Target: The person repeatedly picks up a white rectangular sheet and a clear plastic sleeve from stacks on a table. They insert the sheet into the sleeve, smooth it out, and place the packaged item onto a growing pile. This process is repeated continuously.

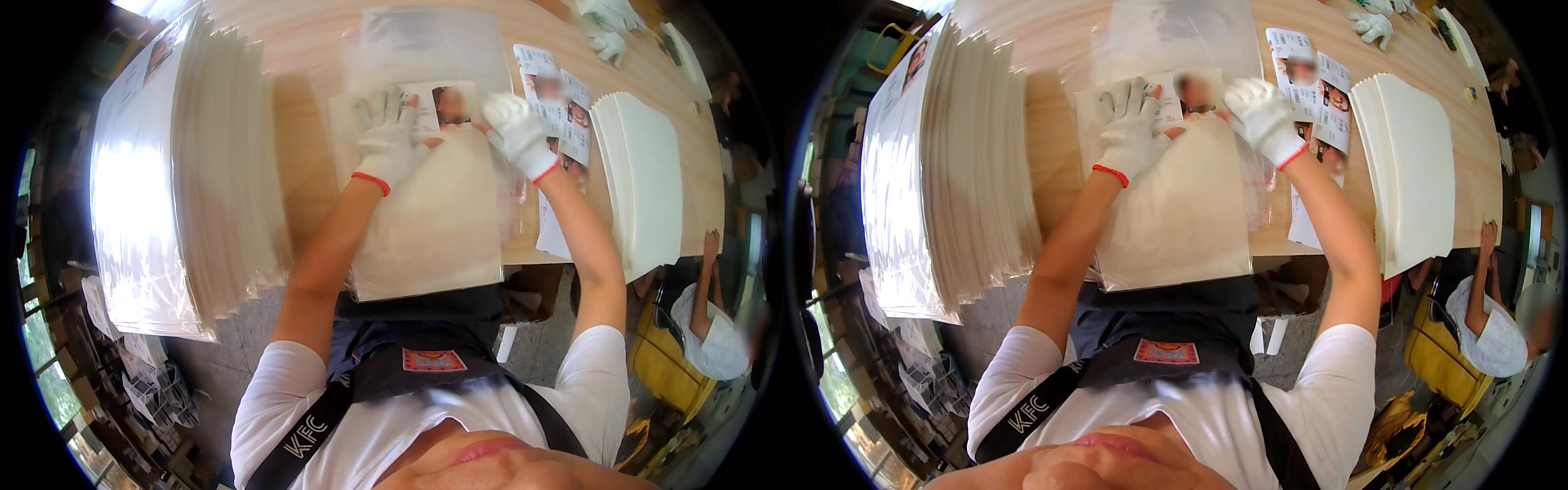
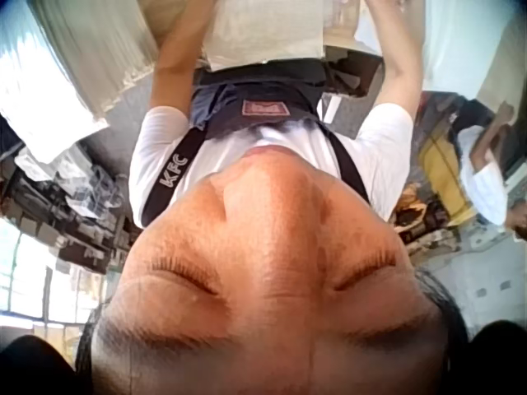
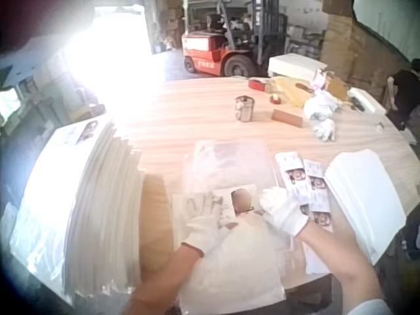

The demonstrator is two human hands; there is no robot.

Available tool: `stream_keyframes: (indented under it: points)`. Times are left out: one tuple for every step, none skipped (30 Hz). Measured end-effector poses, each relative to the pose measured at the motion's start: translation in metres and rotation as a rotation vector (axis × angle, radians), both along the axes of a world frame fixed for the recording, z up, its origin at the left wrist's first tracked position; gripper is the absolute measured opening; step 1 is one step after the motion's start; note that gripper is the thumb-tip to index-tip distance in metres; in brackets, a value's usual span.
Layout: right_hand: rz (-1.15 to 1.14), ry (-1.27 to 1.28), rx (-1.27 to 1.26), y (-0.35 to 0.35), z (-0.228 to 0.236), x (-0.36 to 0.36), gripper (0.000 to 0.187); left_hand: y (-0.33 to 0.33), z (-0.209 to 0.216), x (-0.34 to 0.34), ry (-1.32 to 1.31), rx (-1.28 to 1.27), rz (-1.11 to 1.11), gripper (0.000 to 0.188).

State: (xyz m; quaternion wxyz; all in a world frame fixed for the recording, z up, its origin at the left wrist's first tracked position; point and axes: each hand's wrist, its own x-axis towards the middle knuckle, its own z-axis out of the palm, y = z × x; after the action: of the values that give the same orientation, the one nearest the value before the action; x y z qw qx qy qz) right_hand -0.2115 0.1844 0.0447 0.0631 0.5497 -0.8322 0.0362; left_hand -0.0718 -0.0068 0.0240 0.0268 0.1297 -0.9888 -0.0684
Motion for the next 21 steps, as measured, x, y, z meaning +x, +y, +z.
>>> stream_keyframes:
  points:
    - [0.007, 0.060, -0.170, -0.012, -0.009, -0.003, 0.030, 0.002, 0.001, 0.001, -0.014, 0.016, -0.014, 0.077]
    - [0.018, 0.123, -0.346, -0.028, -0.016, -0.001, 0.033, 0.001, 0.003, 0.000, -0.028, 0.025, -0.024, 0.077]
    - [-0.025, -0.123, -0.399, -0.052, -0.019, 0.014, 0.035, 0.000, 0.005, 0.000, -0.040, 0.031, -0.027, 0.078]
    - [-0.073, -0.365, -0.452, -0.079, -0.019, 0.034, 0.037, 0.000, -0.001, -0.002, -0.017, -0.002, -0.047, 0.078]
    - [-0.119, -0.431, -0.429, -0.089, -0.018, 0.041, 0.040, -0.001, -0.005, 0.001, 0.000, -0.035, -0.051, 0.078]
    - [-0.168, -0.491, -0.407, -0.098, -0.017, 0.047, 0.042, -0.002, -0.009, 0.004, 0.016, -0.067, -0.056, 0.079]
    - [-0.232, -0.365, -0.318, -0.098, -0.015, 0.046, 0.043, -0.004, -0.012, 0.006, -0.017, 0.001, -0.051, 0.079]
    - [-0.299, -0.236, -0.224, -0.096, -0.015, 0.039, 0.045, -0.002, 0.001, 0.005, -0.048, 0.073, -0.050, 0.080]
    - [-0.386, -0.182, -0.014, -0.094, -0.018, 0.020, 0.051, 0.002, 0.012, 0.005, -0.070, 0.149, -0.057, 0.080]
    - [-0.431, -0.161, -0.051, -0.080, -0.024, 0.015, 0.052, 0.004, 0.014, 0.004, -0.095, 0.059, -0.047, 0.081]
    - [-0.464, -0.133, -0.086, -0.069, -0.018, 0.013, 0.053, 0.003, 0.012, 0.002, -0.112, -0.029, -0.025, 0.081]
    - [-0.499, -0.110, -0.120, -0.054, -0.013, 0.016, 0.054, 0.004, 0.009, 0.005, -0.135, -0.116, -0.004, 0.082]
    - [-0.484, 0.047, -0.148, -0.037, -0.018, 0.014, 0.054, 0.002, 0.002, 0.007, -0.025, 0.036, 0.005, 0.080]
    - [-0.472, 0.206, -0.177, -0.017, -0.026, 0.011, 0.054, -0.001, -0.006, 0.008, 0.086, 0.185, 0.006, 0.078]
    - [-0.431, 0.353, -0.208, -0.012, -0.017, 0.015, 0.053, -0.006, -0.006, 0.017, 0.192, 0.333, 0.035, 0.076]
    - [-0.368, 0.143, -0.289, 0.003, -0.006, 0.022, 0.052, -0.006, -0.007, 0.033, 0.280, 0.286, 0.010, 0.075]
    - [-0.295, -0.078, -0.360, 0.016, 0.019, 0.050, 0.051, -0.004, -0.005, 0.058, 0.361, 0.234, -0.006, 0.075]
    - [-0.302, -0.249, -0.473, 0.037, 0.027, 0.078, 0.046, 0.001, -0.001, 0.081, 0.444, 0.178, -0.039, 0.074]
    - [-0.343, -0.194, -0.405, 0.062, 0.023, 0.100, 0.041, 0.012, 0.011, 0.114, 0.462, 0.263, -0.030, 0.071]
    - [-0.431, -0.410, -0.517, 0.090, 0.009, 0.125, 0.035, 0.026, 0.023, 0.151, 0.482, 0.351, -0.031, 0.068]
    - [-0.583, -0.473, -0.293, 0.103, 0.026, 0.157, 0.033, 0.035, 0.009, 0.193, 0.520, 0.365, 0.063, 0.064]
